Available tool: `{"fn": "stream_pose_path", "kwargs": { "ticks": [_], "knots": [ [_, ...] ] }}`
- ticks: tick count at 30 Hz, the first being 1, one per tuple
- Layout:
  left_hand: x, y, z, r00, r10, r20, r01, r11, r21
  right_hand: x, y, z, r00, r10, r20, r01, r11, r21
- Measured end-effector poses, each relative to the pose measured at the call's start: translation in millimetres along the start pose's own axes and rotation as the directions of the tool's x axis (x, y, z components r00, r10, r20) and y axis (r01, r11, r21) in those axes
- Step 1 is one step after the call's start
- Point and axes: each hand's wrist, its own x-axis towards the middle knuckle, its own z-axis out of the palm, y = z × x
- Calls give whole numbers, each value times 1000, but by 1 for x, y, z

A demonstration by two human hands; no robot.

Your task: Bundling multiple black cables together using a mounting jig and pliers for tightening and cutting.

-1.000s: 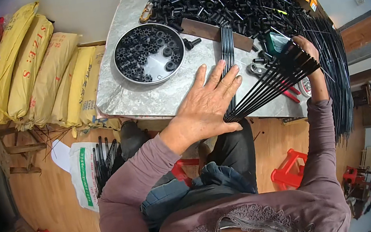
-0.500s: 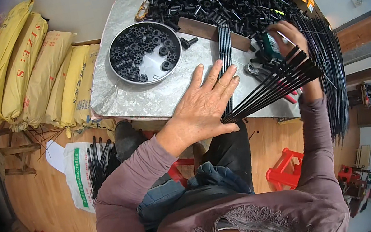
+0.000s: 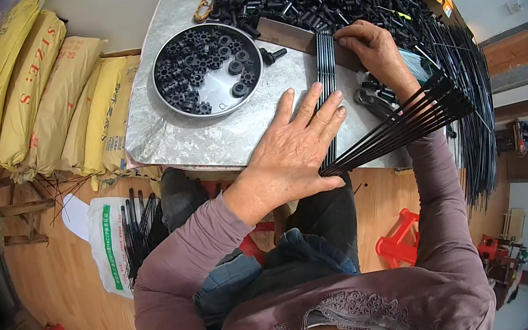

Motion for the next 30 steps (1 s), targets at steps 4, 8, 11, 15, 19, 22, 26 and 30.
{"fn": "stream_pose_path", "kwargs": {
  "ticks": [4,8,11,15,19,22,26,30],
  "knots": [
    [0,0,1,999,13,-36,-13,1000,-16,5,4,1,1000,-8,9,8,1000,0],
    [-1,0,0,999,18,-51,-19,999,-27,9,6,-1,999,-33,21,34,999,-42],
    [-1,0,0,997,15,-79,-19,999,-41,10,3,1,1000,5,3,-5,1000,-18],
    [-1,0,1,998,10,-64,-13,998,-55,12,11,4,1000,-16,4,16,1000,19],
    [1,1,0,1000,-6,-27,4,999,-52,11,3,7,998,23,-63,-25,999,-25],
    [0,1,0,999,-11,-41,9,999,-49,14,-8,1,959,278,-54,-280,959,-35],
    [0,1,-1,1000,-12,-2,12,999,-37,5,-3,0,981,193,2,-193,981,19],
    [0,1,-2,1000,-10,-14,9,999,-36,2,-1,2,1000,-8,-31,10,998,69]
  ]
}}
